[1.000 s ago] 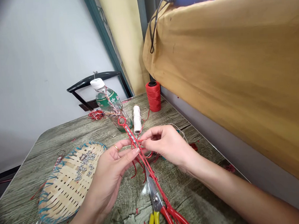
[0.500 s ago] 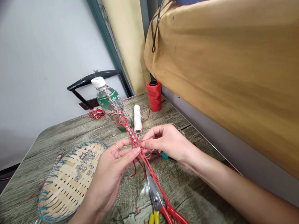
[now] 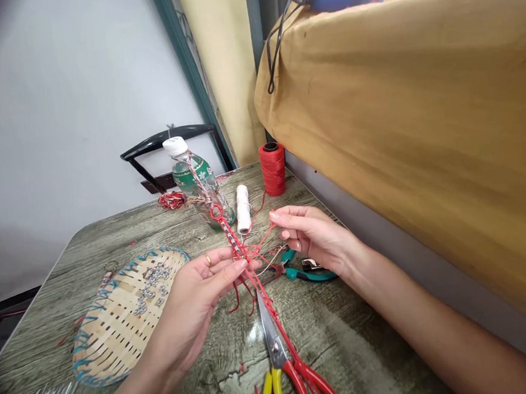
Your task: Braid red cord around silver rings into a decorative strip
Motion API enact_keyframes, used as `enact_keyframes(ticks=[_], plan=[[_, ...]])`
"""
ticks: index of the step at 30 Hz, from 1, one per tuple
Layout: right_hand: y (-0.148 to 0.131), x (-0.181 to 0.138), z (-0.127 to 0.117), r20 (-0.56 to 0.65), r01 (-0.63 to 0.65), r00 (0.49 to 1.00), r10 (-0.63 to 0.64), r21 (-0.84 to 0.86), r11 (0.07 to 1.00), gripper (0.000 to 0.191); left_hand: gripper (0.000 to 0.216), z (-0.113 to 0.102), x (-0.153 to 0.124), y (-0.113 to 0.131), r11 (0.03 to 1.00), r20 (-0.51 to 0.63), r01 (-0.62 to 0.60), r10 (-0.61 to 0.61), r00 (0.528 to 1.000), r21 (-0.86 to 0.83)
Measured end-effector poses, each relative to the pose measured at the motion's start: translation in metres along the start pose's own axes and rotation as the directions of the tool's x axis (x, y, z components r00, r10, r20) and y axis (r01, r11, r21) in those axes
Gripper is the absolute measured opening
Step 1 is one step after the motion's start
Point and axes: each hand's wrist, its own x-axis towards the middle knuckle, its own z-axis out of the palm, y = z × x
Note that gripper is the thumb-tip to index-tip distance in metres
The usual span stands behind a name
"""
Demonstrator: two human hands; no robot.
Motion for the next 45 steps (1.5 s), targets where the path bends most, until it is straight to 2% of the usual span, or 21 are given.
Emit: enact_keyframes(ticks=[5, 7, 9, 10, 11, 12, 13, 14, 16, 18, 22, 25, 28, 32, 39, 42, 45], plan=[[0.004, 0.005, -0.005, -0.081, 0.083, 0.992, -0.095, -0.139, 0.987, 0.018, 0.019, 0.001, 0.001, 0.0, 0.999, 0.034, 0.012, -0.011, 0.999, -0.038], [0.004, 0.002, -0.006, -0.115, 0.135, 0.978, -0.174, -0.286, 0.949, 0.021, 0.02, -0.001, 0.001, -0.001, 0.999, 0.026, -0.008, 0.009, 1.0, -0.036], [0.0, -0.005, -0.004, -0.13, 0.193, 0.942, -0.308, -0.54, 0.819, 0.022, 0.021, -0.005, -0.001, -0.005, 0.995, -0.092, -0.089, 0.093, 0.991, 0.039], [-0.003, -0.009, -0.003, -0.117, 0.209, 0.914, -0.389, -0.685, 0.698, 0.02, 0.02, -0.007, -0.004, -0.007, 0.983, -0.188, -0.149, 0.167, 0.968, 0.104], [-0.008, -0.015, -0.001, -0.073, 0.192, 0.928, -0.366, -0.748, 0.635, 0.015, 0.018, -0.009, -0.006, -0.009, 0.963, -0.284, -0.205, 0.248, 0.926, 0.175], [-0.012, -0.019, 0.002, -0.025, 0.165, 0.958, -0.284, -0.764, 0.624, 0.016, 0.015, -0.011, -0.01, -0.012, 0.939, -0.359, -0.247, 0.321, 0.876, 0.238], [-0.015, -0.024, 0.004, -0.001, 0.142, 0.977, -0.215, -0.749, 0.647, 0.019, 0.012, -0.012, -0.013, -0.013, 0.922, -0.395, -0.276, 0.369, 0.841, 0.273], [-0.018, -0.027, 0.007, 0.02, 0.126, 0.986, -0.163, -0.731, 0.671, 0.021, 0.01, -0.012, -0.016, -0.015, 0.915, -0.397, -0.289, 0.385, 0.833, 0.282], [-0.02, -0.031, 0.013, 0.073, 0.067, 0.997, -0.023, -0.696, 0.715, 0.021, 0.01, -0.008, -0.02, -0.016, 0.936, -0.333, -0.255, 0.328, 0.884, 0.244], [-0.018, -0.03, 0.017, 0.128, 0.02, 0.989, 0.08, -0.636, 0.771, 0.02, 0.013, -0.003, -0.021, -0.015, 0.968, -0.26, -0.171, 0.215, 0.941, 0.183], [-0.01, -0.026, 0.02, 0.21, -0.048, 0.962, 0.174, -0.495, 0.867, 0.019, 0.019, 0.002, -0.015, -0.013, 0.997, -0.193, -0.033, 0.045, 0.98, 0.068], [-0.007, -0.023, 0.019, 0.223, -0.056, 0.961, 0.165, -0.427, 0.903, 0.017, 0.018, -0.001, -0.012, -0.012, 0.999, -0.145, 0.027, -0.023, 0.989, 0.029], [-0.007, -0.021, 0.016, 0.211, -0.021, 0.971, 0.113, -0.396, 0.918, 0.018, 0.013, -0.007, -0.013, -0.01, 0.999, -0.161, -0.014, 0.022, 0.987, 0.047], [-0.011, -0.021, 0.011, 0.196, 0.026, 0.977, 0.081, -0.489, 0.872, 0.018, 0.011, -0.014, -0.013, -0.009, 0.985, -0.189, -0.05, 0.081, 0.979, 0.162], [-0.013, -0.021, 0.007, 0.256, 0.13, 0.966, 0.023, -0.565, 0.815, 0.013, 0.011, -0.017, -0.012, -0.01, 0.939, -0.157, -0.041, 0.1, 0.982, 0.342], [-0.012, -0.021, 0.008, 0.256, 0.139, 0.966, 0.027, -0.609, 0.781, 0.012, 0.012, -0.016, -0.014, -0.006, 0.908, -0.17, -0.003, 0.082, 0.982, 0.419], [-0.012, -0.023, 0.01, 0.244, 0.144, 0.969, 0.028, -0.658, 0.739, 0.015, 0.014, -0.013, -0.015, -0.001, 0.906, -0.171, 0.065, 0.008, 0.985, 0.418]])
